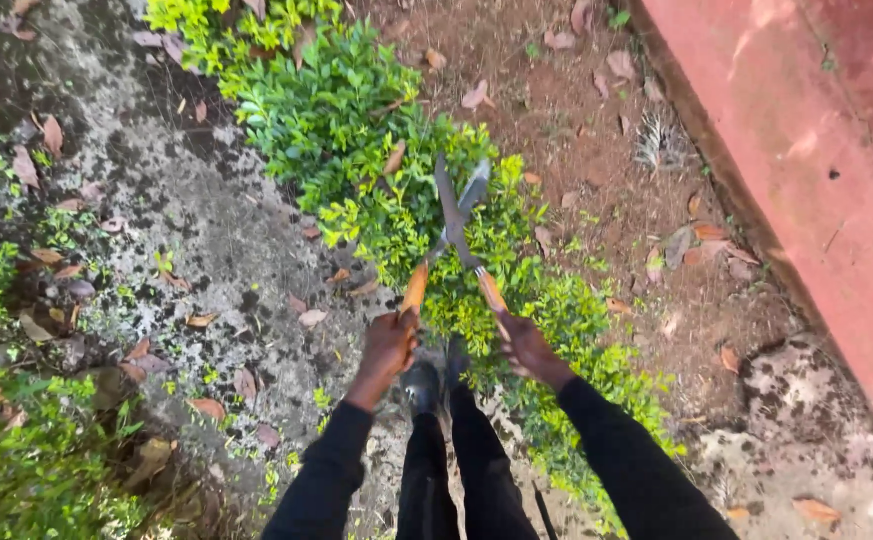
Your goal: Trimming a small hedge along a stone wall using manual hedge shears
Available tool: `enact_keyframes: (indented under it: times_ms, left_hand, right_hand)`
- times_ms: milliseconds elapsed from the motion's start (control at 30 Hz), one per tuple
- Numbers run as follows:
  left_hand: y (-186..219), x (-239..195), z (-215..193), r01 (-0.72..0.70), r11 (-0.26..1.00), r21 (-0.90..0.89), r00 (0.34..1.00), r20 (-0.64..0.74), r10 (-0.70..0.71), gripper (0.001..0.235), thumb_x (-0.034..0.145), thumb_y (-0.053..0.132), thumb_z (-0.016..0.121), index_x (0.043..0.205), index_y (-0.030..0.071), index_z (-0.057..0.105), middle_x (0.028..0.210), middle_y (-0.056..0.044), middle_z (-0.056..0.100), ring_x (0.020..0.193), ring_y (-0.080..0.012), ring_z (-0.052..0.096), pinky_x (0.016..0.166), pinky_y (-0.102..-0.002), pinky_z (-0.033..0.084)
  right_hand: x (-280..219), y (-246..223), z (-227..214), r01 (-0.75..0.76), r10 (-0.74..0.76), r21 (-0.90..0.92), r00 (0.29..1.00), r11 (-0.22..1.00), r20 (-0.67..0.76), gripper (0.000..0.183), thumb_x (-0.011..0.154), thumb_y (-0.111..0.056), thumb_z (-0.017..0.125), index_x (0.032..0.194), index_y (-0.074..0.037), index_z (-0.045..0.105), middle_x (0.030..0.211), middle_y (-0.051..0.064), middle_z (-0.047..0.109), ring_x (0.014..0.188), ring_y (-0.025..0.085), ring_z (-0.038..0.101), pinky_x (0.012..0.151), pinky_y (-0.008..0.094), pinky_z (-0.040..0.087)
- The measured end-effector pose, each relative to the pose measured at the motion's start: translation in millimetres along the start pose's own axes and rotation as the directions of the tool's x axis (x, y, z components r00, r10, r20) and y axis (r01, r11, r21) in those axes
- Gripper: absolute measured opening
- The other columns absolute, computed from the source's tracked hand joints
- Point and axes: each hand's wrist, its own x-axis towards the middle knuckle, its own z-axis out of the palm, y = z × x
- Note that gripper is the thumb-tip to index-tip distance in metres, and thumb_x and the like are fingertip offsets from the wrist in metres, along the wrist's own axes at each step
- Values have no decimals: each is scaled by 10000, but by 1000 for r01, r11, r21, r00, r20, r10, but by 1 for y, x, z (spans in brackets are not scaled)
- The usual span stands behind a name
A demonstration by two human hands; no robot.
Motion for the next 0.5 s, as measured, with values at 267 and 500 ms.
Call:
enact_keyframes:
  times_ms: [267, 500]
  left_hand:
    - [-23, -24, 18, 47, 999, -7, 999, -6, -47, 459, 1126, 423, 624, 1013, -21, 654, 626, -115, 616, 414, -204, 639, 350, -314, 566]
    - [28, -20, 11, -18, 999, 36, 1000, -4, 19, 467, 1144, 425, 597, 1036, -22, 672, 631, -94, 591, 413, -153, 590, 335, -290, 522]
  right_hand:
    - [-57, -12, 21, -78, 50, 152, 983, 985, 179, 620, 1071, -699, 384, 1029, -118, 597, 620, 9, 488, 411, 200, 453, 347, 368, 414]
    - [-66, -50, 30, 166, -177, 174, 983, 971, 48, 626, 1017, -720, 715, 911, -123, 561, 586, 55, 528, 448, 228, 535, 369, 380, 448]
